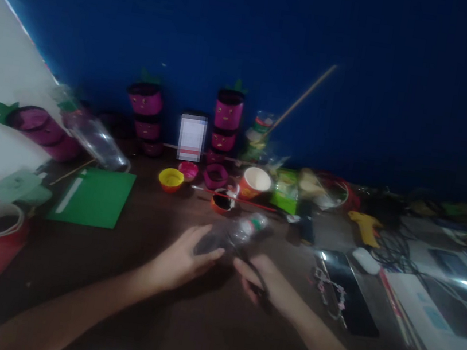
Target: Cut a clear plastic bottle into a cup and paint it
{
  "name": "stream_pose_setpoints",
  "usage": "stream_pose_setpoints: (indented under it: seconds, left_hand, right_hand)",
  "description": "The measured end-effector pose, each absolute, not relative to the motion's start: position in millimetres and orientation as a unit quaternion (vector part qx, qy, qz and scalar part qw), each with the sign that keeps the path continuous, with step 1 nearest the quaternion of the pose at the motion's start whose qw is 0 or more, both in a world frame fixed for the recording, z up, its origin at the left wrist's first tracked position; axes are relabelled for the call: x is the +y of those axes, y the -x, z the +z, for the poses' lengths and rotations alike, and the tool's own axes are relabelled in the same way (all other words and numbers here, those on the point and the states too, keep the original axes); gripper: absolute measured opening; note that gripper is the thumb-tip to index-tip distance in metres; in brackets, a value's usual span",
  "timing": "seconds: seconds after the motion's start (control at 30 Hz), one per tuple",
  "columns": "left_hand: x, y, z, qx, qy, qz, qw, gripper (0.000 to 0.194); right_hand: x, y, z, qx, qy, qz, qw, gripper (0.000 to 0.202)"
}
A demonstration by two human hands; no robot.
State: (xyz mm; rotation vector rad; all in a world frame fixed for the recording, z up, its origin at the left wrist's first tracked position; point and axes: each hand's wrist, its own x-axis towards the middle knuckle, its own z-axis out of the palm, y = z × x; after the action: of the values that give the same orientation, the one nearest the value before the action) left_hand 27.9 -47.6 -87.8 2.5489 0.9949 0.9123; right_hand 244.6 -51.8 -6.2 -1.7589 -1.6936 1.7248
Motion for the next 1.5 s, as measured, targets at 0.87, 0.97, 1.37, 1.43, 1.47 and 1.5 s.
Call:
stream_pose_setpoints:
  seconds: [0.87,0.97,1.37,1.43,1.47,1.5]
  left_hand:
    - [-47.9,-25.1,-87.6,0.341,-0.864,0.332,0.164,0.050]
    - [-47.3,-24.9,-86.6,0.339,-0.865,0.330,0.168,0.049]
    - [-54.7,-35.0,-87.5,0.380,-0.830,0.361,0.190,0.049]
    - [-57.7,-37.6,-90.0,0.390,-0.825,0.359,0.194,0.052]
    - [-58.7,-38.1,-90.8,0.389,-0.827,0.356,0.196,0.053]
    - [-59.3,-38.1,-91.3,0.387,-0.829,0.353,0.197,0.053]
  right_hand:
    - [-43.0,-242.3,-3.1,-0.546,0.585,0.598,0.043,0.055]
    - [-43.9,-241.2,3.6,-0.571,0.583,0.576,0.047,0.052]
    - [-49.3,-243.4,-8.7,-0.548,0.605,0.574,0.061,0.064]
    - [-45.0,-244.7,-13.9,-0.543,0.594,0.592,0.039,0.066]
    - [-43.0,-244.9,-15.3,-0.542,0.589,0.599,0.031,0.066]
    - [-41.3,-244.6,-15.5,-0.541,0.585,0.603,0.028,0.066]
